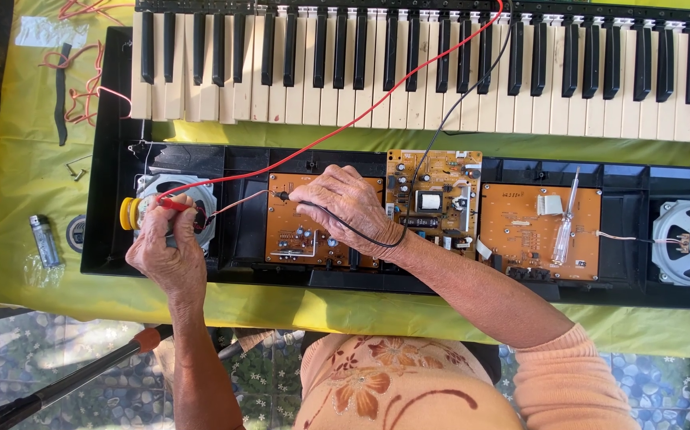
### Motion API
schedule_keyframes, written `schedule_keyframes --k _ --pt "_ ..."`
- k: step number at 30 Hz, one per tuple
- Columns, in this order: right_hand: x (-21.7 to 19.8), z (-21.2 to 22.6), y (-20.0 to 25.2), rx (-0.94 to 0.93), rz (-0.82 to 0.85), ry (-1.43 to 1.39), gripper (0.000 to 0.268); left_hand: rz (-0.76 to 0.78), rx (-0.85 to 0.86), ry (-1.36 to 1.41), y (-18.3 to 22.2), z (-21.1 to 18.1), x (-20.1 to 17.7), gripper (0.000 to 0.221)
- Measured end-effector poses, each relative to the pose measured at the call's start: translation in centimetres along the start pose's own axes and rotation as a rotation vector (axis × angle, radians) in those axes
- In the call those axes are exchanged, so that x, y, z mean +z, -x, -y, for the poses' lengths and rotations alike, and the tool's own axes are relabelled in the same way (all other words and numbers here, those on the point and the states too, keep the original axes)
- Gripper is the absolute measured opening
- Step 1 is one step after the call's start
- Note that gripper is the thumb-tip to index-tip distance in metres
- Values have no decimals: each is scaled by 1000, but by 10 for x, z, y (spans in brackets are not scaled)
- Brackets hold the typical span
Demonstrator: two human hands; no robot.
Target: Testing internal circuit board components of an electronic keyboard using a digital multimeter
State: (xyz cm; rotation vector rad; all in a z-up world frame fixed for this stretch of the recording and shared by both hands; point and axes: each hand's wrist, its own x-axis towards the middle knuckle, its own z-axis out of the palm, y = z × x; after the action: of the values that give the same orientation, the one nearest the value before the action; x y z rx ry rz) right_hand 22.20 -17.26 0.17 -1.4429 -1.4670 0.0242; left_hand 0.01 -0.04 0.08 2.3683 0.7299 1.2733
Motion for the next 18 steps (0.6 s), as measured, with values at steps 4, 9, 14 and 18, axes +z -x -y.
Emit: schedule_keyframes --k 4,9,14,18 --pt "-2 3 -2 -17 -6 33 13 3 -1 1 -1 -1 -1 10" --pt "-2 5 -4 -59 -25 74 14 -11 5 4 0 0 -1 10" --pt "-1 4 -4 -71 -33 74 14 -18 -7 10 0 -3 -1 11" --pt "-1 4 -4 -78 -34 74 14 -24 -9 13 -1 -5 -1 11"
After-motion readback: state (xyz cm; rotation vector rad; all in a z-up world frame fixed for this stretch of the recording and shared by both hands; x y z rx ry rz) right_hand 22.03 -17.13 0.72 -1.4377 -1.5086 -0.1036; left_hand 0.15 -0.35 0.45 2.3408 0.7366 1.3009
